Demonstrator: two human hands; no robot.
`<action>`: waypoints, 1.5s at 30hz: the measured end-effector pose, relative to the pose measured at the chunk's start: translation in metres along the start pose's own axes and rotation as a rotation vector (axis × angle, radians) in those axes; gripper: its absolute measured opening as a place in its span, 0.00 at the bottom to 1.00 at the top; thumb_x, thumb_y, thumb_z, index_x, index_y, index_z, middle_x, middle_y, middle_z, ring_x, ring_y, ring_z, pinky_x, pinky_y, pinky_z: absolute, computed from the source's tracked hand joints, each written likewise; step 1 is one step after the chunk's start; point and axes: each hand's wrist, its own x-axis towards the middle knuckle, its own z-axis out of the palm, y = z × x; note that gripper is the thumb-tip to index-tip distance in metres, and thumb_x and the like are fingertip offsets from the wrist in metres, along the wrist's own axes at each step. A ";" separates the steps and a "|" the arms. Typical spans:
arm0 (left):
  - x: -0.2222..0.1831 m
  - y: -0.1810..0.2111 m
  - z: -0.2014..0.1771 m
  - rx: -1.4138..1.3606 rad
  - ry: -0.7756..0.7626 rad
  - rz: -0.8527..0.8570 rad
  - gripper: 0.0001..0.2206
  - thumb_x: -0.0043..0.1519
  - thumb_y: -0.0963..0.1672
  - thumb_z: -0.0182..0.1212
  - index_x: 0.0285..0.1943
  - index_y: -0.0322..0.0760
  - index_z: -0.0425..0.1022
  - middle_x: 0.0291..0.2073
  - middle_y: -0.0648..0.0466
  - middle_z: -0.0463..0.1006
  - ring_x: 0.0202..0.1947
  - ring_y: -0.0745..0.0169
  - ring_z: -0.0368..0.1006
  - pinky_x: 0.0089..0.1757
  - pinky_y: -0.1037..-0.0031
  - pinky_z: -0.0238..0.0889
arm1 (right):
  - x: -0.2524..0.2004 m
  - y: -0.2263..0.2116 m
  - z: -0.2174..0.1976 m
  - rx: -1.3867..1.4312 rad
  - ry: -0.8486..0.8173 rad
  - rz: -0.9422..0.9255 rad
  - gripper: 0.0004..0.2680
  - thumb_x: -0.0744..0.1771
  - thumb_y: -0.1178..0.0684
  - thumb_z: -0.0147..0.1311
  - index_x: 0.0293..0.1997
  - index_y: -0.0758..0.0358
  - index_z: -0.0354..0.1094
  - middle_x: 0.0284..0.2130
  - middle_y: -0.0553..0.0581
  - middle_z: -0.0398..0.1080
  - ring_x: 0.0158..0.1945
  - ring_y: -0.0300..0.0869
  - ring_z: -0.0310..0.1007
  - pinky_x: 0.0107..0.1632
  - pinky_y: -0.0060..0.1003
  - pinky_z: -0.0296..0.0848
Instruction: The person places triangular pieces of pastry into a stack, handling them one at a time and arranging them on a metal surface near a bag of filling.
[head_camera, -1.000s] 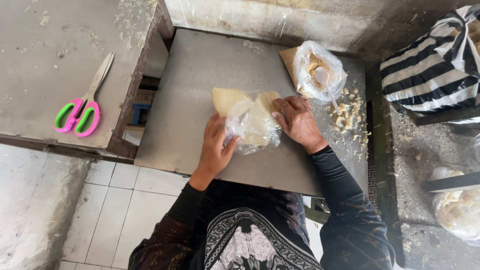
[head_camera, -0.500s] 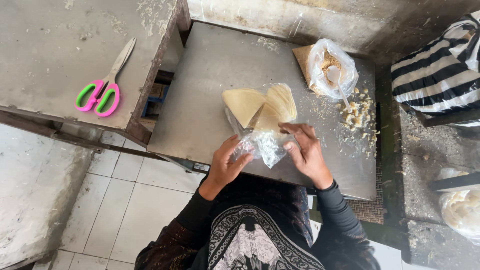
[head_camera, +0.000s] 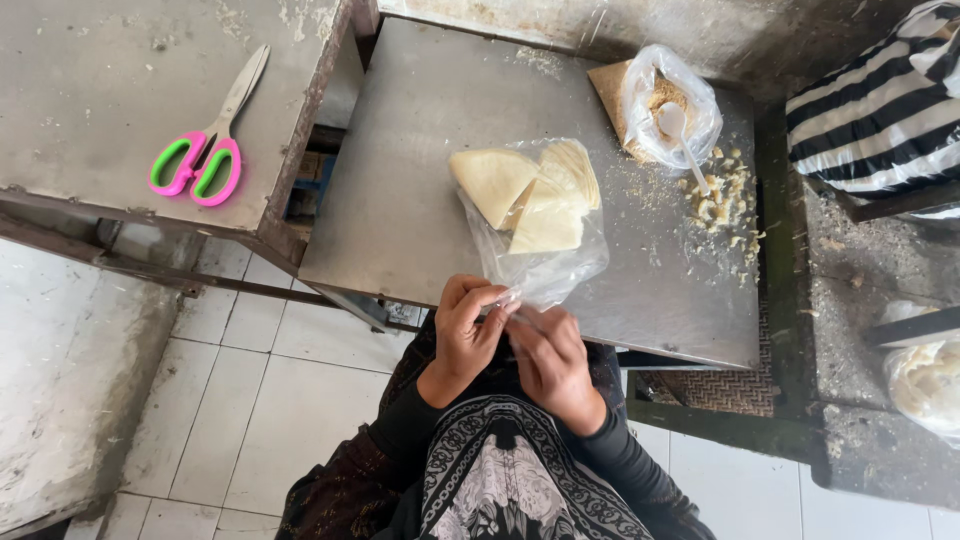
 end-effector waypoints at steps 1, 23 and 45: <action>-0.001 0.001 -0.002 0.013 -0.004 0.025 0.07 0.62 0.39 0.70 0.47 0.34 0.79 0.39 0.52 0.74 0.37 0.62 0.71 0.38 0.74 0.68 | 0.005 0.003 0.004 -0.022 0.019 0.017 0.12 0.66 0.67 0.56 0.54 0.69 0.68 0.53 0.67 0.72 0.52 0.57 0.71 0.54 0.48 0.71; -0.023 0.007 -0.011 0.017 -0.119 0.361 0.08 0.61 0.41 0.68 0.48 0.34 0.80 0.36 0.55 0.72 0.38 0.57 0.70 0.47 0.61 0.69 | 0.000 0.058 0.039 1.266 0.489 0.721 0.18 0.71 0.60 0.46 0.70 0.77 0.52 0.68 0.68 0.62 0.74 0.48 0.65 0.74 0.41 0.67; 0.137 -0.064 0.008 0.199 -0.289 0.370 0.06 0.70 0.43 0.57 0.47 0.37 0.77 0.40 0.52 0.79 0.40 0.56 0.76 0.43 0.65 0.70 | 0.014 0.080 0.036 -0.115 0.019 0.252 0.16 0.67 0.61 0.53 0.64 0.70 0.66 0.54 0.73 0.71 0.54 0.63 0.73 0.54 0.49 0.73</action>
